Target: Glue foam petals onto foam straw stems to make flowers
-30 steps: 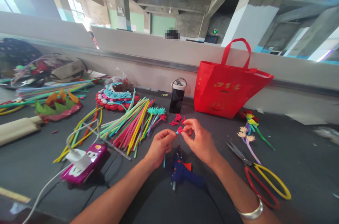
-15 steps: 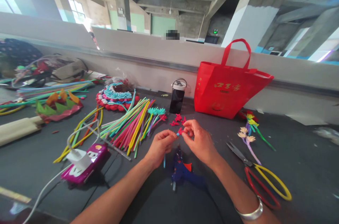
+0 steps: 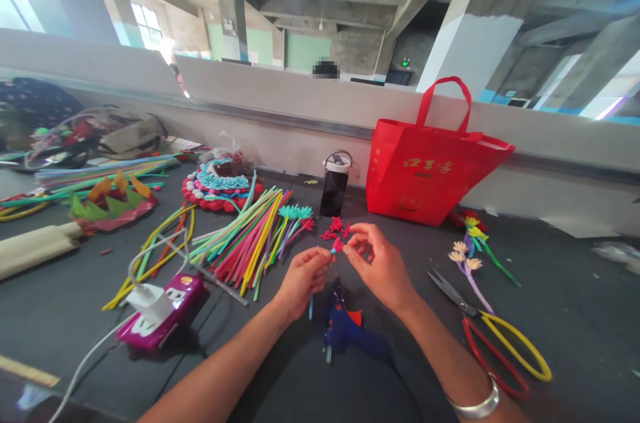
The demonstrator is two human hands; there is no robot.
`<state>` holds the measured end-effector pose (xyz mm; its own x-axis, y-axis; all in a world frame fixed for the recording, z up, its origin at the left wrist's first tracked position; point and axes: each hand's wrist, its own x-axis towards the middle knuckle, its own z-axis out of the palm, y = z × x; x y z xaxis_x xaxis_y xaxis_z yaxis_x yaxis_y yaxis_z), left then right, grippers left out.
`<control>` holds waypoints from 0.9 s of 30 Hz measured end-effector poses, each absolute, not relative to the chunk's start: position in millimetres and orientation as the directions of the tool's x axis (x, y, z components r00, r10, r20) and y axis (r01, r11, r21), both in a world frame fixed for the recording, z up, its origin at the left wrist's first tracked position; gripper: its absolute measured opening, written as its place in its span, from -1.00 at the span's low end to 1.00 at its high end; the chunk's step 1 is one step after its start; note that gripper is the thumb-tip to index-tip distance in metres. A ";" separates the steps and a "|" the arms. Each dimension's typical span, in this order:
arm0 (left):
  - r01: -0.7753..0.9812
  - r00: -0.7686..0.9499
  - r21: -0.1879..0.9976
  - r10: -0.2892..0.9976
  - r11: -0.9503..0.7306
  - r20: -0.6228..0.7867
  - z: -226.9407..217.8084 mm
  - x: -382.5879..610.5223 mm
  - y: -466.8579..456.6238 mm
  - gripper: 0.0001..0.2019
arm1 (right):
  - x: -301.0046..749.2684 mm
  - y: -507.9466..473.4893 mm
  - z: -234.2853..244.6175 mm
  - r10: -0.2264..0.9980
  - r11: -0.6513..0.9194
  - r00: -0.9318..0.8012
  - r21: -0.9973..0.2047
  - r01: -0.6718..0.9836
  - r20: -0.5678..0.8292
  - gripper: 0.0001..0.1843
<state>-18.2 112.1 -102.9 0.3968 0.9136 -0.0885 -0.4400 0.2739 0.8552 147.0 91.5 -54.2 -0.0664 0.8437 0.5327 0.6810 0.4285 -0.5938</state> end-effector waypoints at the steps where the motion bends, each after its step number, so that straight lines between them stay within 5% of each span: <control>1: -0.450 0.401 0.848 0.912 0.278 -0.086 -103.4 -18.2 112.4 -0.75 | 148.4 91.2 -53.0 0.836 0.430 -0.050 -0.596 0.678 0.547 -0.72; 27: -0.445 0.479 0.838 0.874 0.315 -0.075 -105.2 -19.5 111.9 -0.75 | 143.6 90.5 -54.5 0.737 0.546 -0.202 -0.391 0.741 0.645 -0.87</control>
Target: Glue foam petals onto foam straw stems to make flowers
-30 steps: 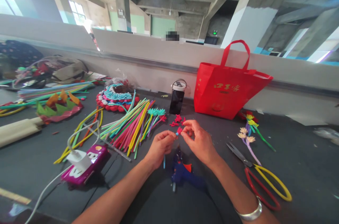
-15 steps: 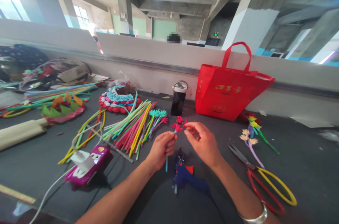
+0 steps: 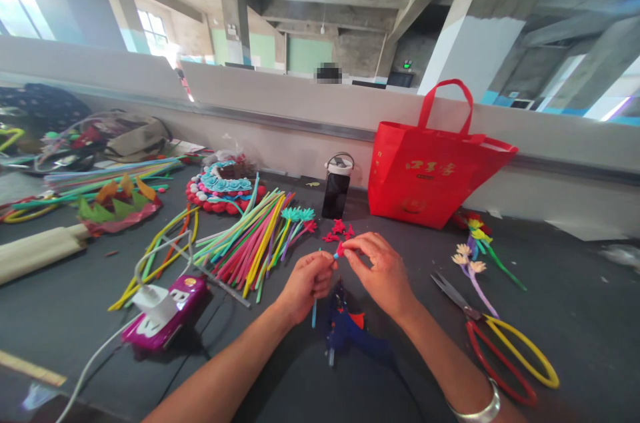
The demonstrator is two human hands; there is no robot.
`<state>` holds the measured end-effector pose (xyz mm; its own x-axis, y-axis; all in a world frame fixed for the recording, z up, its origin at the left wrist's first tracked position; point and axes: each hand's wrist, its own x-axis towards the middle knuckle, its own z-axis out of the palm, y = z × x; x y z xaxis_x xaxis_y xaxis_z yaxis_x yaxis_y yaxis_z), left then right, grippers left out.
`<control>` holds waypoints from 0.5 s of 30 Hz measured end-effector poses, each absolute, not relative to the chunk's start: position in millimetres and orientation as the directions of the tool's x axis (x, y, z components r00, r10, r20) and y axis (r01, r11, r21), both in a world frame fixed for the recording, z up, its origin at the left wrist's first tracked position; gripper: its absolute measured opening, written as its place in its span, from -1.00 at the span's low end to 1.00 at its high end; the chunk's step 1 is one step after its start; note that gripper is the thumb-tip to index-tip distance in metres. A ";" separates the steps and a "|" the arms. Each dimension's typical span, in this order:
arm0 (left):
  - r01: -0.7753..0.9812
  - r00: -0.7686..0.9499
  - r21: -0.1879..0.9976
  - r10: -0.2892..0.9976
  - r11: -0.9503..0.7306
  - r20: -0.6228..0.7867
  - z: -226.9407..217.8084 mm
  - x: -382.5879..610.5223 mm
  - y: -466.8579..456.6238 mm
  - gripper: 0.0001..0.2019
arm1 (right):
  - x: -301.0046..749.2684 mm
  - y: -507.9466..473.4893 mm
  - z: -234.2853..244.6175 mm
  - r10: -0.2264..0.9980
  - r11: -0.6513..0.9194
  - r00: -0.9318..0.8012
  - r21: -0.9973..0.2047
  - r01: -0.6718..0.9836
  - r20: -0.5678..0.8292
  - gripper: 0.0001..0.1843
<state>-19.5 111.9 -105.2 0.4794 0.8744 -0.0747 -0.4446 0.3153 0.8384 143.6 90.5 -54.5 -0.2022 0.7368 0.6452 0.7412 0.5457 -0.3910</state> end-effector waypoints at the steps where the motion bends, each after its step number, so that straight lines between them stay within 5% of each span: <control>1: -0.441 0.480 0.841 0.874 0.314 -0.075 -104.9 -19.5 111.7 -0.75 | 143.4 90.4 -54.5 0.737 0.543 -0.199 -0.391 0.743 0.645 -0.88; 15: -0.430 0.473 0.851 0.878 0.300 -0.071 -103.2 -19.6 110.5 -0.78 | 142.6 91.1 -54.0 0.742 0.527 -0.211 -0.358 0.771 0.637 -0.85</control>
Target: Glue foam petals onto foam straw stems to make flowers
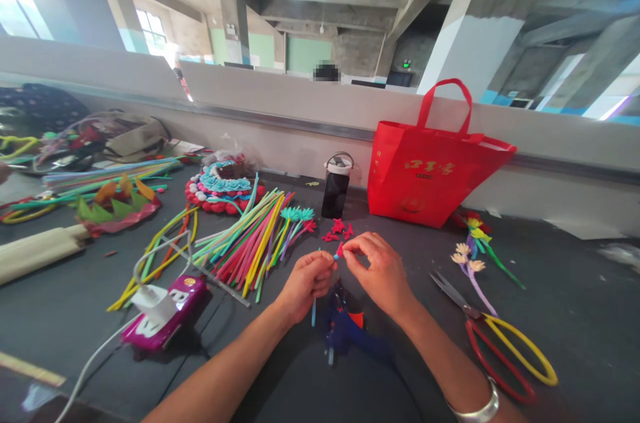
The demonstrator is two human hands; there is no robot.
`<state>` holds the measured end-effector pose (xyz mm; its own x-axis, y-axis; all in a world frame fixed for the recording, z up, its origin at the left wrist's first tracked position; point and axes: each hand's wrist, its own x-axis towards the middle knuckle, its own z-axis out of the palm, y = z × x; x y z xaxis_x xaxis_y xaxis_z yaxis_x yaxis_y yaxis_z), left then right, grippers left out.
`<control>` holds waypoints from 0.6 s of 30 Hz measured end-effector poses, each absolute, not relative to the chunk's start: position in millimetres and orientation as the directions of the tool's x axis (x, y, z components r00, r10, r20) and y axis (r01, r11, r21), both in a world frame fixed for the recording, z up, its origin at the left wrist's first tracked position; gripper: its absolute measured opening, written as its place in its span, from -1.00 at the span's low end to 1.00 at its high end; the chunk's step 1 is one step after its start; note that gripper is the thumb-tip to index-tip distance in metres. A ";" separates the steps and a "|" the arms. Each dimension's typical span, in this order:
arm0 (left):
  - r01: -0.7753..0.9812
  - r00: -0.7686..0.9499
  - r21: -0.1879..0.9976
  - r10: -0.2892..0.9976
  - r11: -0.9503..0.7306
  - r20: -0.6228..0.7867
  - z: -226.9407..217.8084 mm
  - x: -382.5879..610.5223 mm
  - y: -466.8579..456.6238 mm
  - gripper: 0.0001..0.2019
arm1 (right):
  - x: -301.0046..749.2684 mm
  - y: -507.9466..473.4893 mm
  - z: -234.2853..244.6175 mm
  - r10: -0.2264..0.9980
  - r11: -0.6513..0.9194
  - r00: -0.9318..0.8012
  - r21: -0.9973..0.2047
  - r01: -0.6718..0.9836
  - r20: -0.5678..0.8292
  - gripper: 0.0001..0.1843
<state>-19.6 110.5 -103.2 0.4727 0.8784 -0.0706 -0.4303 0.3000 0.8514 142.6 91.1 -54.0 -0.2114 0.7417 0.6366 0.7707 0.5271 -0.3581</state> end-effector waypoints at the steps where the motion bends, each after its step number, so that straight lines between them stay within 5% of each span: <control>1: -0.431 0.467 0.851 0.881 0.300 -0.074 -103.6 -19.5 110.7 -0.77 | 143.4 91.1 -53.6 0.741 0.532 -0.213 -0.364 0.764 0.637 -0.86; 11: -0.566 0.413 0.781 0.911 0.263 -0.008 -104.9 -20.8 115.9 -0.75 | 152.6 88.1 -47.3 0.803 0.483 -0.144 -0.489 0.726 0.579 -0.88; 18: -0.594 0.320 0.788 0.946 0.162 0.048 -104.0 -22.3 117.0 -0.73 | 149.1 57.2 -65.2 0.929 0.364 -0.298 -0.409 0.837 0.218 -0.84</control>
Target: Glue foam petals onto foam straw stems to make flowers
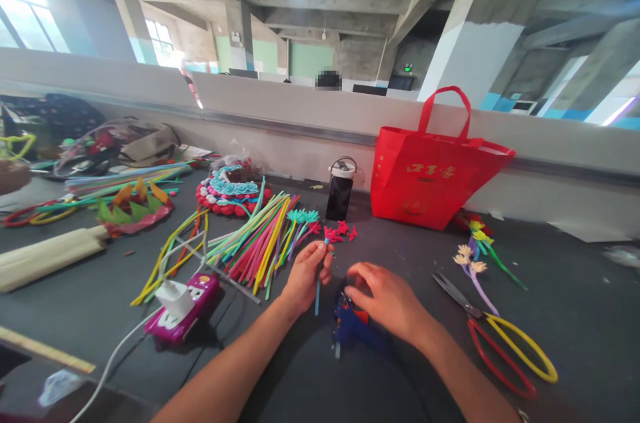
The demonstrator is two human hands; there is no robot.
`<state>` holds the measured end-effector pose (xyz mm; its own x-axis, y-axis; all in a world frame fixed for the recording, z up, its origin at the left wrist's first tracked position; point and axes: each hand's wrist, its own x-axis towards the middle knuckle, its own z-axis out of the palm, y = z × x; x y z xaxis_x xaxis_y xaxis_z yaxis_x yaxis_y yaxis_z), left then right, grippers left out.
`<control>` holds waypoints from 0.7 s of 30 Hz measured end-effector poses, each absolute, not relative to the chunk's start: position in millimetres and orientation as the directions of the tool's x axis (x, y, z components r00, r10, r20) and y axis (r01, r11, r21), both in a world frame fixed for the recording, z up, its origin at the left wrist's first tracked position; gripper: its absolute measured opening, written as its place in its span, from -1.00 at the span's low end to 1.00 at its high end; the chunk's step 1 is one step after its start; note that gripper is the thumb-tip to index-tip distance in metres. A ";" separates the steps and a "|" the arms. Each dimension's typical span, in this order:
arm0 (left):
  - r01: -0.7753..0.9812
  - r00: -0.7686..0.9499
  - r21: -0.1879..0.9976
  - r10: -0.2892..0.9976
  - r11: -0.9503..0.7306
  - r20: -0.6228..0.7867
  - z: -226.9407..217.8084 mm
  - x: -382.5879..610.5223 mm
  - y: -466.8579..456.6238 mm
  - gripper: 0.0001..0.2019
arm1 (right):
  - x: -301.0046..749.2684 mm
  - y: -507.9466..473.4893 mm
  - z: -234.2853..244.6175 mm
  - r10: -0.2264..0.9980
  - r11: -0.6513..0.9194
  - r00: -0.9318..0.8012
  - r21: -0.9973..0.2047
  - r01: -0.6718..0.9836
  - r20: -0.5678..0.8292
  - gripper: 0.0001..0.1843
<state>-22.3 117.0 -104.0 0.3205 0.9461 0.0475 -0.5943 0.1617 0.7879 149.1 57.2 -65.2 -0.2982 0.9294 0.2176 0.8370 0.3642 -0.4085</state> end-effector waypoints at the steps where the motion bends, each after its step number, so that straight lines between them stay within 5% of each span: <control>1: -0.601 0.311 0.784 0.949 0.153 0.053 -104.1 -22.5 117.2 -0.72 | 151.8 50.4 -71.2 0.932 0.361 -0.318 -0.401 0.842 0.172 -0.77; 6: -0.609 0.321 0.780 0.944 0.144 0.077 -108.4 -23.1 120.3 -0.70 | 166.1 25.4 -94.7 0.924 0.359 -0.382 -0.405 0.841 0.025 -0.39; 13: -0.590 0.349 0.791 0.935 0.164 0.066 -112.4 -24.4 124.0 -0.73 | 166.2 27.7 -91.6 0.948 0.259 -0.317 -0.651 0.714 0.029 -0.70; 17: -0.545 0.378 0.813 0.925 0.202 0.024 -108.7 -22.0 119.9 -0.72 | 175.6 30.2 -88.7 0.961 0.109 -0.274 -0.956 0.271 0.032 -0.74; 21: -0.500 0.424 0.826 0.905 0.259 -0.027 -107.0 -18.0 114.1 -0.72 | 174.8 26.7 -90.2 0.984 0.106 -0.131 -0.985 -0.134 0.124 -0.65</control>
